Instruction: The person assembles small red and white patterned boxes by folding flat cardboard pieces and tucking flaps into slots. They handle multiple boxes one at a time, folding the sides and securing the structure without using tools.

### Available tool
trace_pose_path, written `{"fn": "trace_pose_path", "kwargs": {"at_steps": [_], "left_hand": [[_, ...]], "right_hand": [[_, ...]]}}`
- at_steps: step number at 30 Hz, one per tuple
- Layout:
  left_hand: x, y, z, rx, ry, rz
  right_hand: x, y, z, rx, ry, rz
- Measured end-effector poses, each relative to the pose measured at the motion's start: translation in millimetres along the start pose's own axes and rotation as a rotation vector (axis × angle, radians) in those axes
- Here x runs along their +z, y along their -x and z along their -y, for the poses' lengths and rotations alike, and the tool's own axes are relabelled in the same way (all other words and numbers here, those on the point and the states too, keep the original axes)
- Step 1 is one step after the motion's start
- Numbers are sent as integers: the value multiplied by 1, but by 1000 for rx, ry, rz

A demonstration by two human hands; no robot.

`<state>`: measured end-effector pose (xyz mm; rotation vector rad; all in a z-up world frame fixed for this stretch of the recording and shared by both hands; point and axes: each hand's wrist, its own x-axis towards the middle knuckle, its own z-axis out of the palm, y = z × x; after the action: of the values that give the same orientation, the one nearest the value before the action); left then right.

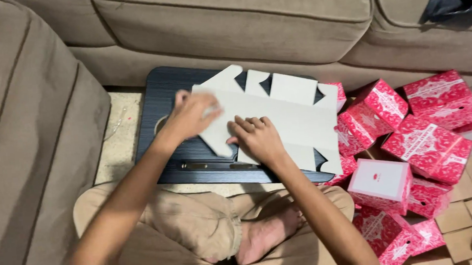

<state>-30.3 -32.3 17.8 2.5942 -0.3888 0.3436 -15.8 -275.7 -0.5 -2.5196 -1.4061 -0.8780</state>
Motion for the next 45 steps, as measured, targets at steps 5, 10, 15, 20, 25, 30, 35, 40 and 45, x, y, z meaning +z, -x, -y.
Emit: {"fn": "trace_pose_path", "kwargs": {"at_steps": [5, 10, 15, 20, 25, 30, 35, 40, 45], "left_hand": [[-24, 54, -2, 2, 240, 202], [-7, 55, 4, 59, 108, 41], [4, 44, 2, -171, 32, -7], [-12, 29, -12, -320, 60, 53], [-19, 25, -20, -450, -45, 109], [-14, 24, -26, -625, -44, 129], [-3, 31, -23, -512, -117, 76], [-3, 37, -9, -509, -24, 97], [-4, 38, -5, -603, -5, 153]], "right_hand": [[11, -1, -5, -40, 48, -75], [-1, -8, 5, -35, 75, -124], [-18, -18, 8, 222, -232, 126], [2, -32, -2, 524, -459, 326], [5, -60, -15, 751, -446, 722], [6, -57, -5, 608, -196, 751], [-16, -37, 15, 282, -320, 587], [-36, -40, 14, 330, -465, 688], [-33, -38, 17, 310, -468, 741]]}}
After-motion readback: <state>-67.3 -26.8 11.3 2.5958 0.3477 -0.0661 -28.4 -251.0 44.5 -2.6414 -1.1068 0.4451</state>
